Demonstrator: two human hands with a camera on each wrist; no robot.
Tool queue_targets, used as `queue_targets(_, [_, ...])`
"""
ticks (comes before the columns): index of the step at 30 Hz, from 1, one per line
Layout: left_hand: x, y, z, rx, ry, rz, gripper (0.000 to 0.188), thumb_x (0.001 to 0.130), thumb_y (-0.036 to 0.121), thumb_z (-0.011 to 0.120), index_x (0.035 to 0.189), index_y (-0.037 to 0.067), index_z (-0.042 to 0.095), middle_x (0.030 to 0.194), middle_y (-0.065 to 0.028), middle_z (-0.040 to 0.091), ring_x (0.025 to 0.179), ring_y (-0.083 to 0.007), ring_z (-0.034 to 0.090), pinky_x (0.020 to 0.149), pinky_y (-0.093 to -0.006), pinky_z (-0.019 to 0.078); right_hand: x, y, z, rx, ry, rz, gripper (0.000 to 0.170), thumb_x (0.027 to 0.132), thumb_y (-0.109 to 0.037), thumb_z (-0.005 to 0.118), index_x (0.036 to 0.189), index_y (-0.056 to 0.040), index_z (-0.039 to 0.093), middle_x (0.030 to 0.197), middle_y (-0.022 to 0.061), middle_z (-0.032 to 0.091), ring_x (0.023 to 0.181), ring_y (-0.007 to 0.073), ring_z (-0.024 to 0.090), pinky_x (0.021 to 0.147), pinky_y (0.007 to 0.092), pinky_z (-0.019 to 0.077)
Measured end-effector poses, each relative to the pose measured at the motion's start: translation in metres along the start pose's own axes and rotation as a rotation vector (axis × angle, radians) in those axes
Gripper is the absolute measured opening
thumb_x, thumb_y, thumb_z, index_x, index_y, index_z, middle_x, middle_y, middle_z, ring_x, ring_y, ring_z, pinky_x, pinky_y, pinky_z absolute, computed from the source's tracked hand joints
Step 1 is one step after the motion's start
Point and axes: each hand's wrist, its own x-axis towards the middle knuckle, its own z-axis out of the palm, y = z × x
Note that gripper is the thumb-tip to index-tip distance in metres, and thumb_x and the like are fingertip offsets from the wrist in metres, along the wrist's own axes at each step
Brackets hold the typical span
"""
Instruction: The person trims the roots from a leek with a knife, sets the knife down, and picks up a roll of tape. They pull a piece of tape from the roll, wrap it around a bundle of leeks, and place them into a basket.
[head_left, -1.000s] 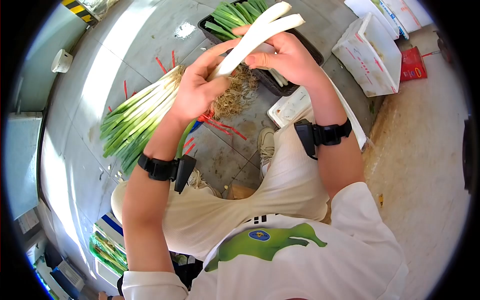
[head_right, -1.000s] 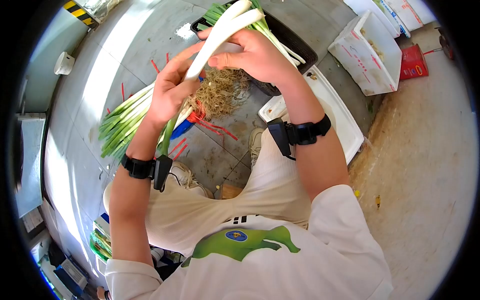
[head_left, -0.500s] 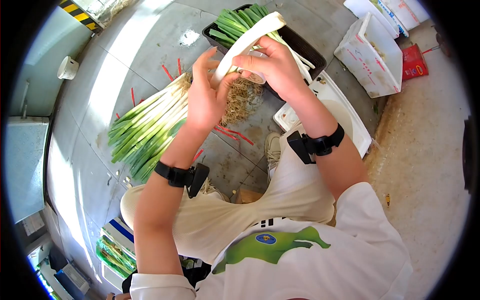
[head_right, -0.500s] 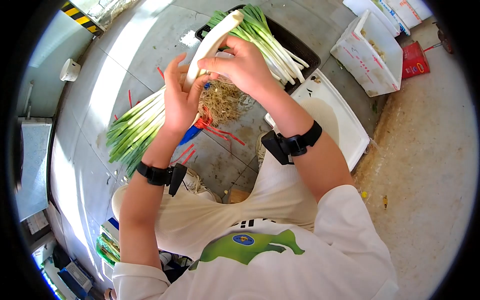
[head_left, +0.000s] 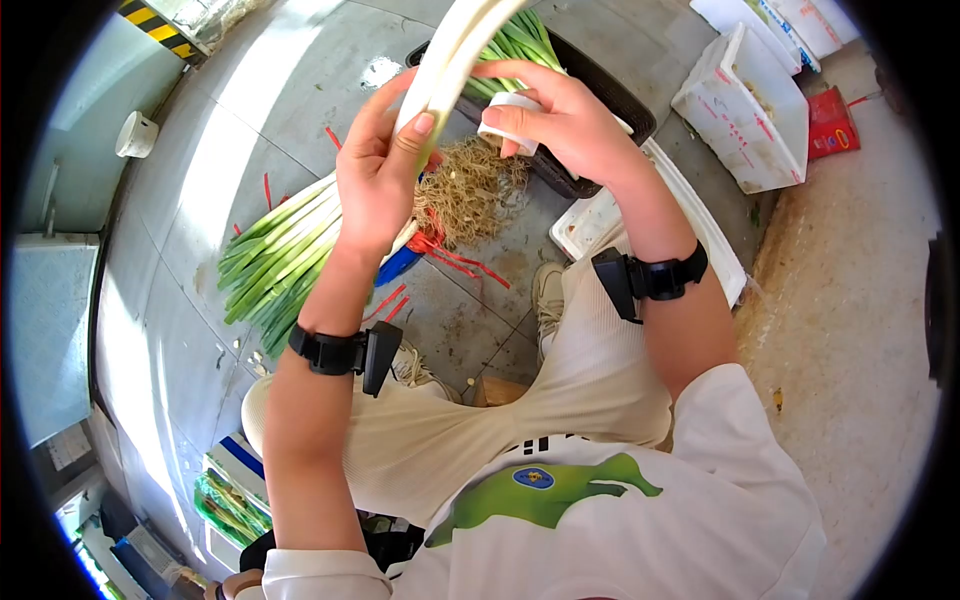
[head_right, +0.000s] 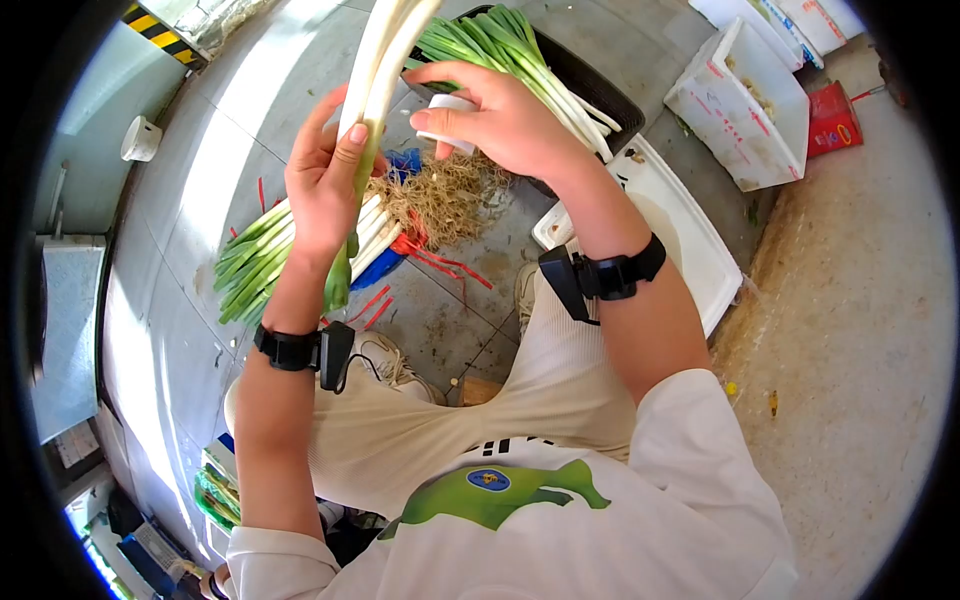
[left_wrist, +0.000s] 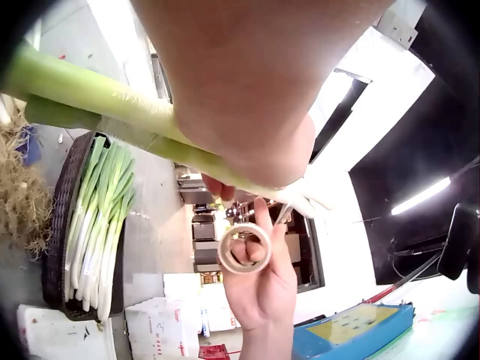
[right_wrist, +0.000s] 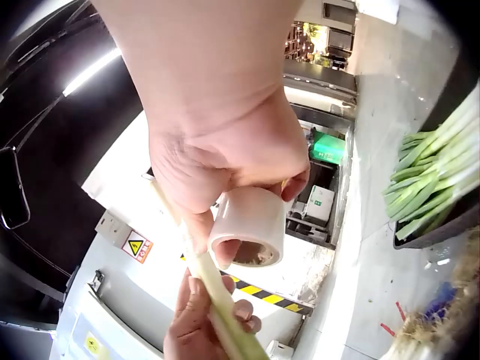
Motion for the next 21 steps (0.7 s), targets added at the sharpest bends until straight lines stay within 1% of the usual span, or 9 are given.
queue_targets(2, [0.001, 0.009, 0.001, -0.103, -0.110, -0.070, 0.043, 0.100, 0.012, 0.057, 0.140, 0.002, 0.047, 0.090, -0.0109, 0.069, 0.069, -0.0136, 0.062, 0.062, -0.0279, 0.0521, 0.001, -0.001, -0.006, -0.087, 0.017, -0.055, 0.054, 0.093, -0.016, 0.069, 0.141, -0.0028, 0.048, 0.091, 0.0029, 0.064, 0.073, 0.0097, 0.061, 0.068, 0.0255, 0.0508])
queue_targets(6, [0.003, 0.017, -0.001, -0.254, -0.180, -0.150, 0.042, 0.100, 0.011, 0.057, 0.139, 0.002, 0.048, 0.089, -0.0123, 0.068, 0.066, -0.0146, 0.063, 0.061, -0.0278, 0.0519, 0.002, 0.001, -0.010, -0.059, 0.025, -0.063, 0.056, 0.093, -0.015, 0.069, 0.143, -0.0029, 0.047, 0.097, 0.0040, 0.066, 0.076, 0.0095, 0.061, 0.068, 0.0259, 0.0518])
queue_targets(8, [0.002, 0.015, -0.001, -0.358, -0.209, -0.223, 0.042, 0.096, 0.010, 0.064, 0.136, 0.006, 0.052, 0.086, -0.0107, 0.069, 0.064, -0.0124, 0.062, 0.056, -0.0269, 0.0501, 0.004, 0.005, -0.010, -0.041, 0.025, -0.103, 0.057, 0.092, -0.013, 0.069, 0.144, -0.0030, 0.046, 0.107, 0.0044, 0.066, 0.084, 0.0097, 0.062, 0.067, 0.0265, 0.0524])
queue_targets(12, [-0.002, 0.014, -0.001, -0.305, -0.232, -0.263, 0.044, 0.093, 0.011, 0.068, 0.134, 0.003, 0.053, 0.085, -0.0088, 0.069, 0.062, -0.0110, 0.062, 0.052, -0.0258, 0.0495, 0.005, 0.008, -0.014, -0.011, -0.039, -0.076, 0.057, 0.092, -0.012, 0.069, 0.144, -0.0040, 0.046, 0.119, 0.0050, 0.065, 0.093, 0.0102, 0.062, 0.065, 0.0264, 0.0528])
queue_targets(14, [-0.005, 0.014, 0.002, -0.090, -0.244, -0.200, 0.045, 0.089, 0.012, 0.073, 0.129, 0.001, 0.056, 0.086, -0.0064, 0.069, 0.061, -0.0087, 0.061, 0.051, -0.0238, 0.0481, 0.004, 0.005, -0.010, 0.071, -0.073, -0.123, 0.057, 0.091, -0.011, 0.069, 0.143, -0.0050, 0.047, 0.122, 0.0043, 0.064, 0.096, 0.0096, 0.062, 0.064, 0.0246, 0.0525])
queue_targets(15, [-0.005, 0.013, 0.003, -0.089, -0.245, -0.199, 0.045, 0.089, 0.012, 0.073, 0.129, 0.001, 0.056, 0.086, -0.0064, 0.069, 0.061, -0.0087, 0.061, 0.051, -0.0238, 0.0481, 0.005, 0.007, -0.011, 0.071, -0.073, -0.124, 0.057, 0.091, -0.011, 0.069, 0.143, -0.0050, 0.047, 0.122, 0.0043, 0.064, 0.096, 0.0096, 0.062, 0.064, 0.0246, 0.0525])
queue_targets(18, [-0.004, 0.013, 0.002, -0.067, -0.282, -0.213, 0.041, 0.086, 0.010, 0.077, 0.121, 0.000, 0.059, 0.083, -0.0038, 0.067, 0.059, -0.0063, 0.059, 0.050, -0.0216, 0.0460, 0.005, 0.008, -0.013, -0.018, -0.114, -0.077, 0.057, 0.091, -0.010, 0.069, 0.144, -0.0070, 0.048, 0.123, 0.0034, 0.064, 0.094, 0.0084, 0.062, 0.064, 0.0227, 0.0518])
queue_targets(20, [-0.002, 0.019, -0.001, -0.086, -0.380, -0.333, 0.032, 0.086, 0.010, 0.074, 0.114, 0.000, 0.061, 0.079, -0.0013, 0.063, 0.059, -0.0062, 0.056, 0.050, -0.0217, 0.0438, -0.001, -0.007, -0.007, 0.038, -0.166, -0.073, 0.054, 0.089, -0.006, 0.066, 0.142, -0.0078, 0.052, 0.114, 0.0048, 0.068, 0.083, 0.0090, 0.063, 0.067, 0.0260, 0.0524])
queue_targets(21, [-0.002, 0.018, -0.004, -0.085, -0.383, -0.330, 0.032, 0.086, 0.010, 0.074, 0.114, 0.000, 0.061, 0.079, -0.0013, 0.063, 0.059, -0.0062, 0.056, 0.050, -0.0217, 0.0438, -0.003, -0.008, -0.005, 0.037, -0.162, -0.077, 0.054, 0.089, -0.006, 0.066, 0.142, -0.0078, 0.052, 0.114, 0.0048, 0.068, 0.083, 0.0090, 0.063, 0.067, 0.0260, 0.0524])
